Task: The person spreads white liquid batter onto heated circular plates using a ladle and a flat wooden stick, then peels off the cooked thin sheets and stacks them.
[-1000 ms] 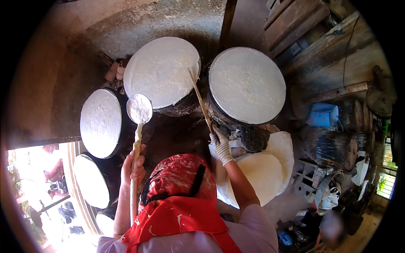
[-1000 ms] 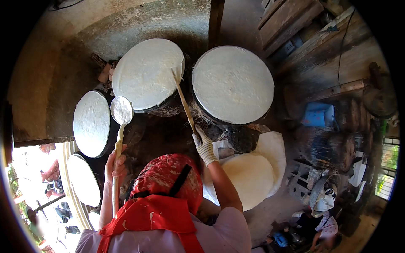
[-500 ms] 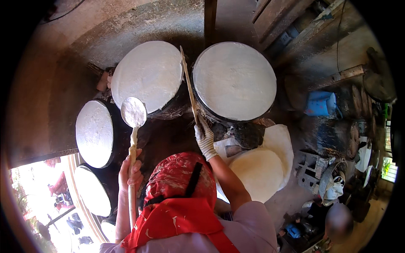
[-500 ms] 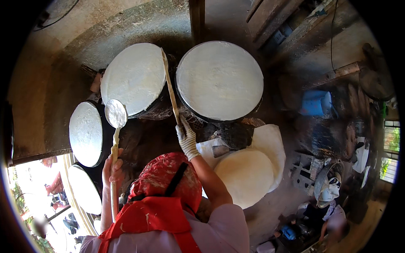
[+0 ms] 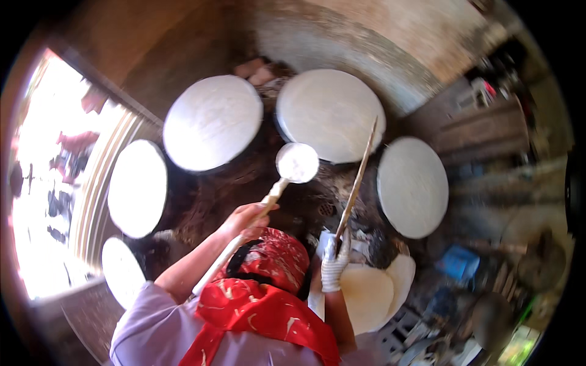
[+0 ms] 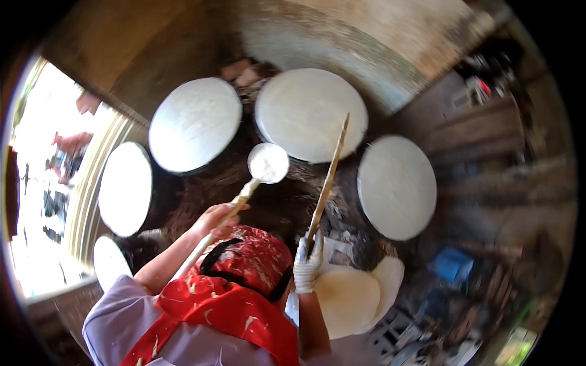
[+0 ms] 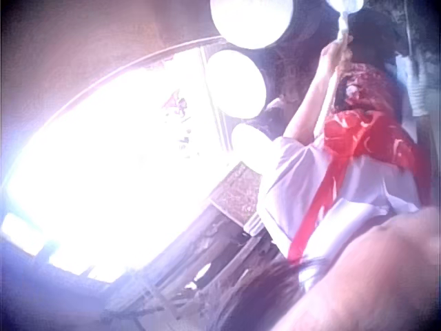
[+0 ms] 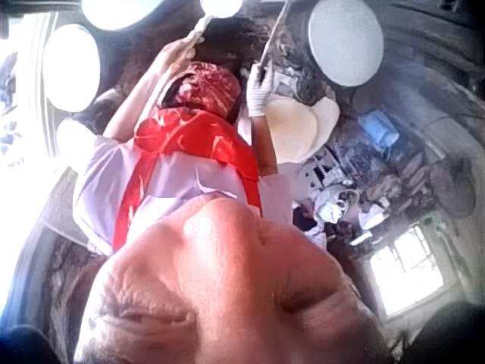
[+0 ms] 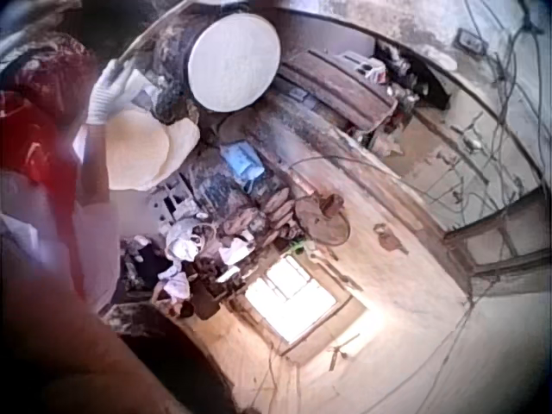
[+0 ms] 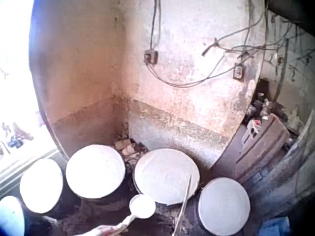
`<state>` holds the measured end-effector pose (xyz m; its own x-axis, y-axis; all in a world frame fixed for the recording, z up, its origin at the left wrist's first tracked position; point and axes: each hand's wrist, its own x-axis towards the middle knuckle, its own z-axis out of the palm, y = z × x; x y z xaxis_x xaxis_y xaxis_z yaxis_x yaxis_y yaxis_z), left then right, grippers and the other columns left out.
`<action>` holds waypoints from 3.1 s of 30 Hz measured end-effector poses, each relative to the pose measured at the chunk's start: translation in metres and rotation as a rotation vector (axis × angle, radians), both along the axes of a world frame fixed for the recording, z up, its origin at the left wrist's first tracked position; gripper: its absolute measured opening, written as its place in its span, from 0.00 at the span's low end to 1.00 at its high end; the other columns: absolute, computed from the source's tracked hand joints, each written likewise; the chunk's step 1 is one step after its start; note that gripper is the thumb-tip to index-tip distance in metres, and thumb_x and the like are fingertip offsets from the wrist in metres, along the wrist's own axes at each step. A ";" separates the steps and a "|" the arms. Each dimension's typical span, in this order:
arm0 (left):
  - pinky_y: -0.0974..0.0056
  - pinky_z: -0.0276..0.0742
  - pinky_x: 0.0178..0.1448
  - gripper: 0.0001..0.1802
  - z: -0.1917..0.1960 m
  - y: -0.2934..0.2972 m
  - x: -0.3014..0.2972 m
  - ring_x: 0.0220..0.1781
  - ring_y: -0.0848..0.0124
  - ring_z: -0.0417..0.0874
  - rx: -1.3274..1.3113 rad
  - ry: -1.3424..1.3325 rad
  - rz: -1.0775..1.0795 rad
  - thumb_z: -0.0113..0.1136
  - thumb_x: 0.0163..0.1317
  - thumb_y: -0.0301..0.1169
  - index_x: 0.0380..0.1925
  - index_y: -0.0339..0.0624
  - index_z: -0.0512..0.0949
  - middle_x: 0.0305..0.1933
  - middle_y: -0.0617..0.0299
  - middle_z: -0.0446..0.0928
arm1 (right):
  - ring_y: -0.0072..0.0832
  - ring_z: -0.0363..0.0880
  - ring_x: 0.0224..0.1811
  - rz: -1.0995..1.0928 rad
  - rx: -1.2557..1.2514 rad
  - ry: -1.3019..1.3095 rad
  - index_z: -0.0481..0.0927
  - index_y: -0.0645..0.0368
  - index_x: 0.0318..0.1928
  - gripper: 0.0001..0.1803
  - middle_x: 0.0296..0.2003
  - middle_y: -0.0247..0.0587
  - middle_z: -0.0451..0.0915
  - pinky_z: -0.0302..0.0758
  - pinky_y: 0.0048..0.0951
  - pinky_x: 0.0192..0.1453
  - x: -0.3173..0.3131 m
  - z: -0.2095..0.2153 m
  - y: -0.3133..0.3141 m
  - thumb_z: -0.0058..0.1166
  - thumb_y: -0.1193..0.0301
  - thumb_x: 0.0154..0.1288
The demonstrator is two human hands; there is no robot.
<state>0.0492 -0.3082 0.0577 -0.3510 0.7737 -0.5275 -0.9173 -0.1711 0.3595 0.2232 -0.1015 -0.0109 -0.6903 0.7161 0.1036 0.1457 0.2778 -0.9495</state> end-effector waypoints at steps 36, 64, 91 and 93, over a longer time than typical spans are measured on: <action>0.79 0.58 0.09 0.25 0.006 -0.264 0.160 0.07 0.82 0.61 -0.255 -0.041 1.724 0.49 0.59 0.27 0.57 0.30 0.61 0.28 0.54 0.75 | 0.28 0.78 0.36 1.133 0.167 -0.509 0.80 0.64 0.40 0.17 0.37 0.42 0.82 0.73 0.30 0.42 -0.434 -0.107 -0.478 0.64 0.65 0.52; 0.79 0.57 0.07 0.26 0.005 -0.279 0.191 0.05 0.81 0.59 -0.150 0.097 0.968 0.46 0.61 0.28 0.58 0.30 0.59 0.28 0.54 0.73 | 0.21 0.75 0.33 0.517 0.188 -0.462 0.80 0.68 0.39 0.15 0.34 0.39 0.82 0.73 0.26 0.41 -0.012 0.097 0.062 0.61 0.69 0.56; 0.78 0.66 0.12 0.28 -0.070 -0.100 0.176 0.08 0.82 0.62 -0.004 0.079 0.590 0.38 0.69 0.31 0.66 0.35 0.46 0.33 0.59 0.68 | 0.44 0.52 0.68 0.113 0.590 -1.126 0.52 0.54 0.68 0.41 0.68 0.45 0.51 0.57 0.47 0.65 0.253 -0.251 0.073 0.49 0.50 0.59; 0.78 0.65 0.11 0.28 -0.077 -0.108 0.179 0.08 0.82 0.62 -0.066 0.063 0.594 0.37 0.69 0.31 0.65 0.33 0.47 0.33 0.58 0.68 | 0.45 0.49 0.69 0.094 0.639 -1.170 0.53 0.54 0.68 0.41 0.69 0.45 0.48 0.54 0.48 0.66 0.261 -0.272 0.053 0.48 0.50 0.59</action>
